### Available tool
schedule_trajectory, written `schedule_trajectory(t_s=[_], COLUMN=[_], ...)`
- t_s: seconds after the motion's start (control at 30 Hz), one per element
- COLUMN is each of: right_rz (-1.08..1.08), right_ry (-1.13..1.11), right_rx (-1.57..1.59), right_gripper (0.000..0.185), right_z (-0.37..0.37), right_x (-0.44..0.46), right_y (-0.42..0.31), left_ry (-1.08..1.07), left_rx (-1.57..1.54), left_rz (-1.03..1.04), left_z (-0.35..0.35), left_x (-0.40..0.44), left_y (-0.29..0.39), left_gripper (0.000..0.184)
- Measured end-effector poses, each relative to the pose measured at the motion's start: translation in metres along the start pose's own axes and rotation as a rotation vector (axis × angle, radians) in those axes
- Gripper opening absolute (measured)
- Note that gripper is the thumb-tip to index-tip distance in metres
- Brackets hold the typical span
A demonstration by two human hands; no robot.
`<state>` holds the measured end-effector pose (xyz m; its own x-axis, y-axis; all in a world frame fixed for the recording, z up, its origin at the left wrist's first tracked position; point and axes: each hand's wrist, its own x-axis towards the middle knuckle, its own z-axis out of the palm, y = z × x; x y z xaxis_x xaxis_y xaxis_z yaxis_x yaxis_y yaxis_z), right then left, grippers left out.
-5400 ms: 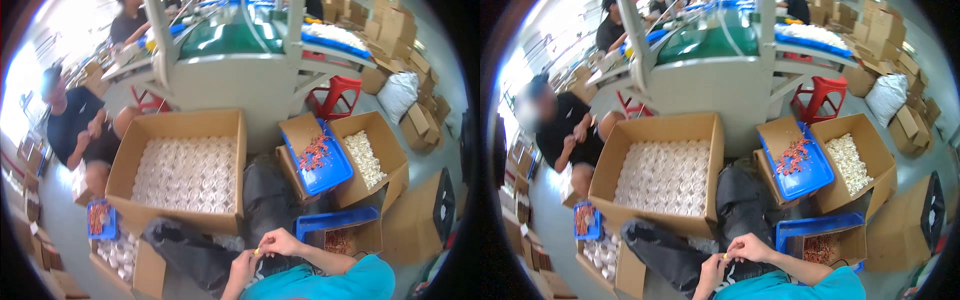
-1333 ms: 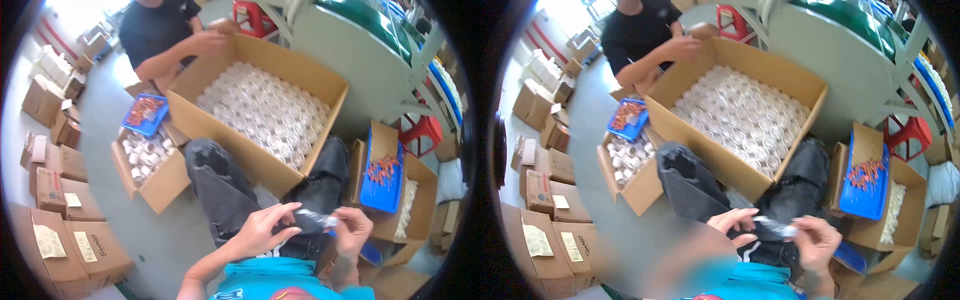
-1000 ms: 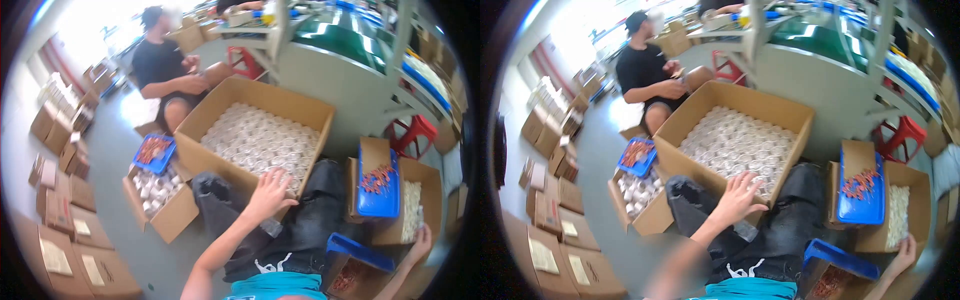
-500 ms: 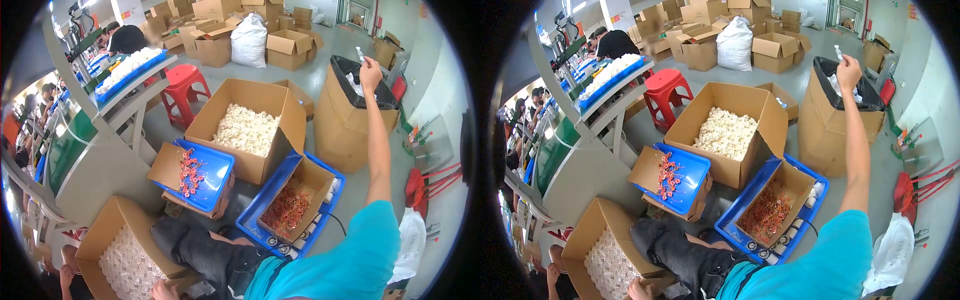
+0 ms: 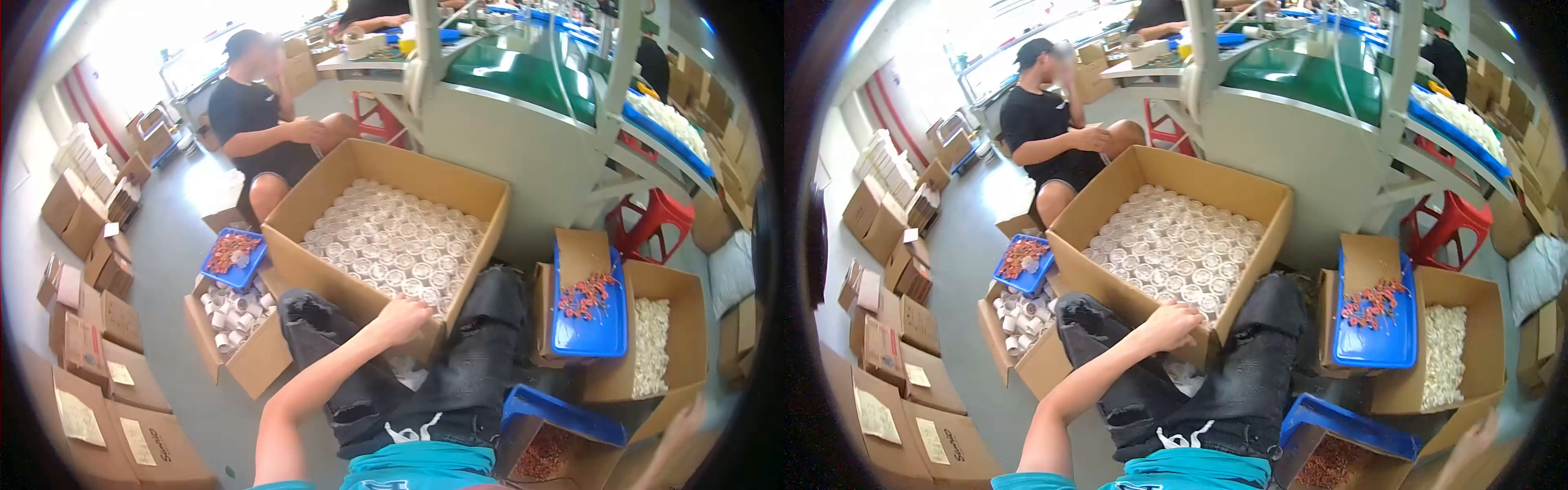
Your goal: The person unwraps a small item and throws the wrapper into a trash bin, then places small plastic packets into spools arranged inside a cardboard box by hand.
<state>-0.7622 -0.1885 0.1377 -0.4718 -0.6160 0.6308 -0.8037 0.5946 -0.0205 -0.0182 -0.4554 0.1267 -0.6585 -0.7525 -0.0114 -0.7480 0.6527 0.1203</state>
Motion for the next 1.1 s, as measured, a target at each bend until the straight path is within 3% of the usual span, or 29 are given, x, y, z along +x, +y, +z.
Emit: schedule_trajectory(t_s=[0.07,0.13,0.2,0.27,0.37,0.53,0.6,0.63,0.77,1.0,1.1], right_rz=[-0.108,-0.225,-0.300,-0.351,-0.320,-0.272,-0.260,-0.261,-0.212,-0.273,-0.251], right_ry=[-0.037,-0.145,-0.322,-0.420,-0.555,-0.720,-0.650,-0.610,-0.539,-0.502,-0.499], right_rx=[0.218,0.346,0.550,0.669,0.846,0.889,0.853,0.867,0.976,1.063,1.075], right_gripper=[0.031,0.032,0.033,0.035,0.037,0.070,0.075,0.076,0.074,0.072,0.073], right_z=[-0.027,-0.030,-0.065,-0.074,-0.102,-0.090,-0.074,-0.069,-0.044,-0.030,-0.027], right_x=[-0.022,-0.050,-0.063,-0.076,-0.093,-0.138,-0.160,-0.166,-0.170,-0.172,-0.175], right_y=[-0.151,-0.234,-0.319,-0.365,-0.423,-0.475,-0.487,-0.490,-0.497,-0.500,-0.496], left_ry=[-0.169,-0.336,-0.293,-0.183,-0.197,-0.282,-0.328,-0.412,-0.348,-0.253,-0.237], left_rx=[-0.286,-0.593,-0.653,-0.559,-0.390,-0.232,-0.099,-0.072,0.073,-0.038,-0.045], left_rz=[0.000,-0.039,-0.050,-0.145,-0.208,-0.153,-0.117,-0.136,0.018,0.205,0.153], left_z=[-0.026,-0.043,-0.045,-0.052,-0.043,-0.009,0.008,0.014,0.037,0.098,0.114], left_x=[0.004,0.013,0.027,0.033,0.044,0.085,0.109,0.123,0.171,0.217,0.215], left_y=[-0.010,-0.031,-0.066,-0.096,-0.139,-0.169,-0.168,-0.162,-0.134,-0.106,-0.103], left_gripper=[0.040,0.050,0.053,0.050,0.049,0.048,0.047,0.043,0.031,0.039,0.040])
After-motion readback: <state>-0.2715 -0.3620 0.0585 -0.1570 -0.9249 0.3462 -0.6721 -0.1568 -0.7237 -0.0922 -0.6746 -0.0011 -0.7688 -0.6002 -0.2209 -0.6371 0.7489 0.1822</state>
